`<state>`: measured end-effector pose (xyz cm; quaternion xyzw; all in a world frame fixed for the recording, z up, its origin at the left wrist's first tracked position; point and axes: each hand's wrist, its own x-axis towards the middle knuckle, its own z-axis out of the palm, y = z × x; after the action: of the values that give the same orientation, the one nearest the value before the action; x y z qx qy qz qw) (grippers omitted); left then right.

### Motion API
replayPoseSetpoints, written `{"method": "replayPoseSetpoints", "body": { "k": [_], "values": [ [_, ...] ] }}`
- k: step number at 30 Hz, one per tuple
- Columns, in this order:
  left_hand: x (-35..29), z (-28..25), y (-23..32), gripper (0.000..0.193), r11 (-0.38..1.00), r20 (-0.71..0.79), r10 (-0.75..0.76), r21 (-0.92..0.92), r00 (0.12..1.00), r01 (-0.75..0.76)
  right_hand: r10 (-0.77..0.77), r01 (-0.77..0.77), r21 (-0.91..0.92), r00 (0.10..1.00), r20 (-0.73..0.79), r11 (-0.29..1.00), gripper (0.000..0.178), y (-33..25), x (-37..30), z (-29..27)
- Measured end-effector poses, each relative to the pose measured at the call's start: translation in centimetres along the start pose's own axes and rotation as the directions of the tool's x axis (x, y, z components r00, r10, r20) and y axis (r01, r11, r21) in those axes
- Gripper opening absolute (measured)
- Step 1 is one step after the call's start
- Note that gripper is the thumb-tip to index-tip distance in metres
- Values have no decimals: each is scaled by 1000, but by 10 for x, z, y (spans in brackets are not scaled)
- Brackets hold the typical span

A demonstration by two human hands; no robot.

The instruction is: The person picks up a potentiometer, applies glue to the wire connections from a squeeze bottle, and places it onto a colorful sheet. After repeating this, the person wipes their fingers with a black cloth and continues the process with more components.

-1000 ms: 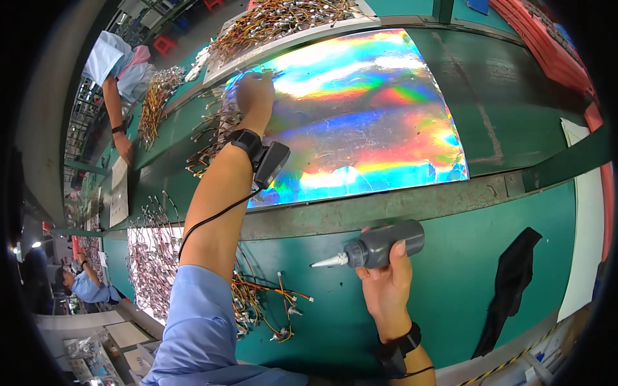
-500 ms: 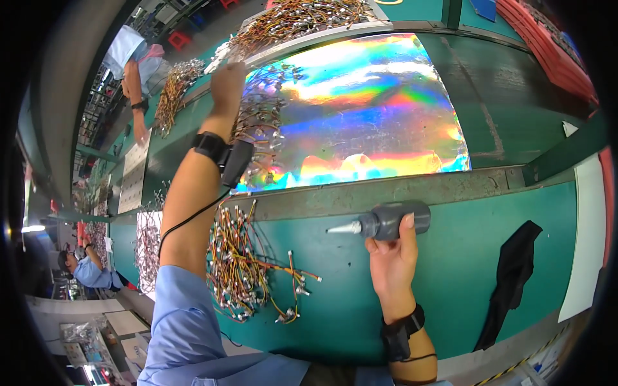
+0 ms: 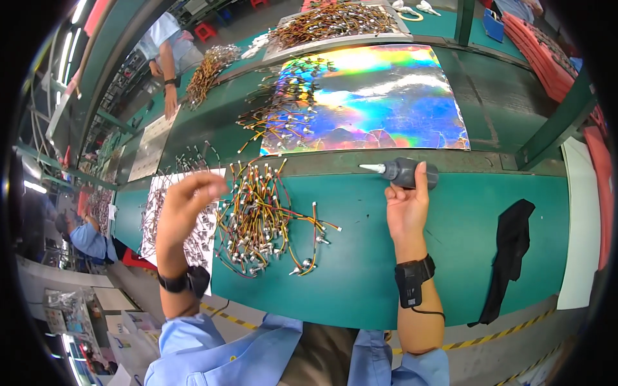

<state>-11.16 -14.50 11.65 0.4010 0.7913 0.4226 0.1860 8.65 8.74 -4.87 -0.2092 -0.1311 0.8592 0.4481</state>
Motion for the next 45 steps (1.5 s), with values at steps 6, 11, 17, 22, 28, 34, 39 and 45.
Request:
{"method": "replayPoseSetpoints", "body": {
  "k": [6,11,17,22,28,34,39,45],
  "values": [
    [-99,24,-50,12,992,44,-128,9,991,128,-13,14,-24,1000,18,1000,28,1,-6,-4],
    [-129,97,-63,12,959,-99,162,250,982,-134,6,-8,15,991,131,1000,30,-1,7,-12],
    [-104,102,-61,19,913,-4,190,368,982,-176,-8,9,0,986,164,1000,32,0,10,-9],
    [-96,110,-69,23,874,101,158,449,982,-186,-3,4,-2,984,180,1000,33,1,8,-13],
    [-102,130,-71,18,908,128,98,393,987,-141,-2,2,0,984,176,1000,33,2,4,-9],
    [-90,93,-59,10,999,164,-26,-40,986,33,-4,8,-31,990,139,999,31,1,6,-10],
    [-64,51,-46,11,722,103,-55,-683,993,110,-27,31,-32,993,115,999,30,1,4,-7],
    [-9,74,-30,18,572,-62,-81,-820,995,-5,-96,106,-122,992,82,987,29,4,-3,-6]
  ]
}}
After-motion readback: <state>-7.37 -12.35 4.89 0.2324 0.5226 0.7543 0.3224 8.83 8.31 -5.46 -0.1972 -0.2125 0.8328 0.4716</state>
